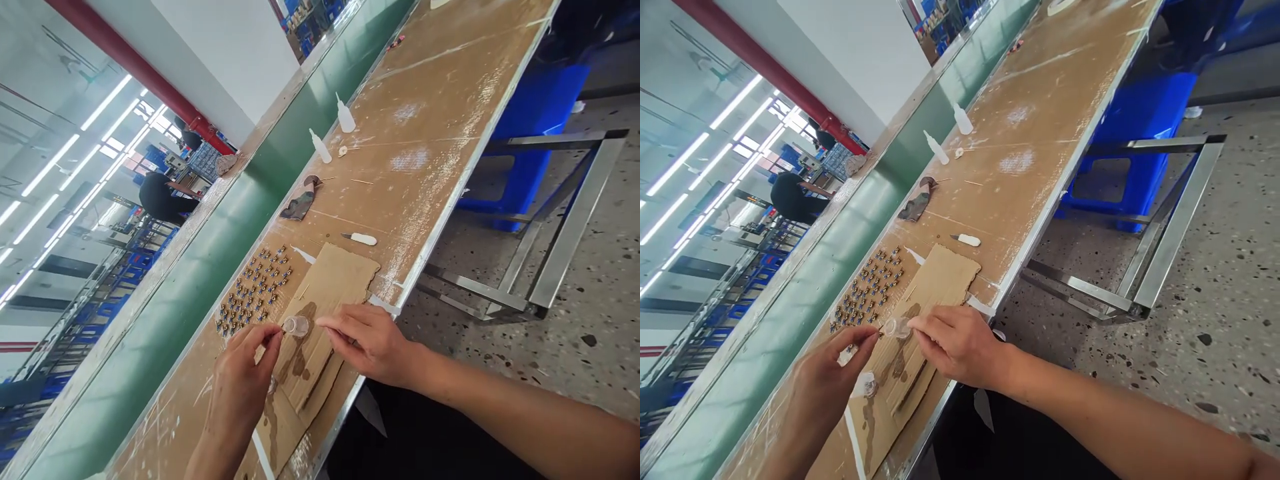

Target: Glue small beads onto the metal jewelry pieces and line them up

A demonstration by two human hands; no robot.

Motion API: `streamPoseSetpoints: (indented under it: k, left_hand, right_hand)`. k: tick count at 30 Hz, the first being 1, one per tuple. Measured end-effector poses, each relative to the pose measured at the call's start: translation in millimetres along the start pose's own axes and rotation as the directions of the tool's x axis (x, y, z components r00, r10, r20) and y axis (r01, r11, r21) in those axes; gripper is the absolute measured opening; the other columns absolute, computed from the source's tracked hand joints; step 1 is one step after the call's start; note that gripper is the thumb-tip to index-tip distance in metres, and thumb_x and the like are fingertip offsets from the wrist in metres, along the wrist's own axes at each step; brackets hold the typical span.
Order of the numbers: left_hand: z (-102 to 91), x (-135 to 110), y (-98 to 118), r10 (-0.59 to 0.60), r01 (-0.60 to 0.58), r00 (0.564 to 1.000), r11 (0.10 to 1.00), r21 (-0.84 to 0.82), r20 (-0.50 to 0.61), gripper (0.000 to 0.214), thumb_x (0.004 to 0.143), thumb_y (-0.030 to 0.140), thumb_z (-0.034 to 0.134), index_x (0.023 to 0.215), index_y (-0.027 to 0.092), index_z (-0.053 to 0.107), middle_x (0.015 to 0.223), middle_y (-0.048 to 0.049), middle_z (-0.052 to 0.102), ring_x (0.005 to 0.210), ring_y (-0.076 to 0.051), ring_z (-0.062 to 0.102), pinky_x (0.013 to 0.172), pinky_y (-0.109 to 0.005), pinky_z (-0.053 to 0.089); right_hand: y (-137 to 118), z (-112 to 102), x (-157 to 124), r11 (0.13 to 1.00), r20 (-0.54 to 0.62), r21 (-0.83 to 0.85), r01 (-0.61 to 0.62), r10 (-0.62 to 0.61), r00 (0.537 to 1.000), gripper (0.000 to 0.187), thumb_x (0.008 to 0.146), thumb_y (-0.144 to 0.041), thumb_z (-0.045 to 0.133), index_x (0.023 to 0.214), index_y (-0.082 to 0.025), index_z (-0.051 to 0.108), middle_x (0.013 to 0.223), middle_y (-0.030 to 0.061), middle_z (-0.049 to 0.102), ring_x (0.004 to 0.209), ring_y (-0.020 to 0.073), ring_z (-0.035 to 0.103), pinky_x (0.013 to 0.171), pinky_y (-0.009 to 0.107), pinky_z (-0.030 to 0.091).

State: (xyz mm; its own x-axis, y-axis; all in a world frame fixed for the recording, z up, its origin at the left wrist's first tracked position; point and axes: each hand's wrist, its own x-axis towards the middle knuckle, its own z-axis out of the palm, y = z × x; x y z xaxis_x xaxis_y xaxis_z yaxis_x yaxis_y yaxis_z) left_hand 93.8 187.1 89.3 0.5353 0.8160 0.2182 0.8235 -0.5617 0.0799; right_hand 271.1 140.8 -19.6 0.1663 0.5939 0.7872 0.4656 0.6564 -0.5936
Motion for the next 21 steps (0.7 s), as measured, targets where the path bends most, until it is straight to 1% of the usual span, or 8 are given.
streamPoseSetpoints:
  k: [4, 13, 21]
  left_hand:
    - [-1.3, 3, 2, 0.034, -0.034, 0.999, 0.999, 0.021, 0.007, 0.015, 0.083, 0.031, 0.054, 0.075, 0.023, 0.064, 0.07, 0.0044, 0.068, 0.063, -0.012, 0.063, 0.064, -0.024, 0.046]
    - [0.1, 8, 4, 0.073, -0.073, 0.997, 0.996, 0.046, 0.013, 0.015, 0.083, 0.031, 0.054, 0.075, 0.023, 0.064, 0.067, 0.0045, 0.067, 0.062, -0.012, 0.063, 0.061, -0.024, 0.045]
    - [0.8, 12, 7, 0.052, -0.054, 0.997, 0.998, 0.034, 0.054, 0.022, 0.083, 0.035, 0.051, 0.071, 0.023, 0.065, 0.067, 0.0024, 0.067, 0.063, -0.014, 0.063, 0.064, -0.026, 0.046]
  right_hand:
    - [0, 0, 0, 1.0, -0.008, 0.004, -0.003, 0.003, 1.0, 0.015, 0.089, -0.013, 0.046, 0.094, -0.012, 0.06, 0.062, -0.0004, 0.052, 0.055, 0.0086, 0.045, 0.053, 0.021, 0.038]
    - [0, 1, 0, 1.0, -0.025, 0.01, -0.003, 0.004, 1.0, 0.014, 0.088, -0.012, 0.046, 0.093, -0.012, 0.059, 0.064, -0.0002, 0.054, 0.057, 0.0084, 0.047, 0.055, 0.02, 0.04]
    - [-1, -1, 0, 1.0, -0.038, 0.01, -0.004, 0.004, 0.999, 0.014, 0.089, -0.013, 0.045, 0.094, -0.014, 0.058, 0.064, -0.0009, 0.054, 0.057, 0.008, 0.049, 0.056, 0.02, 0.041]
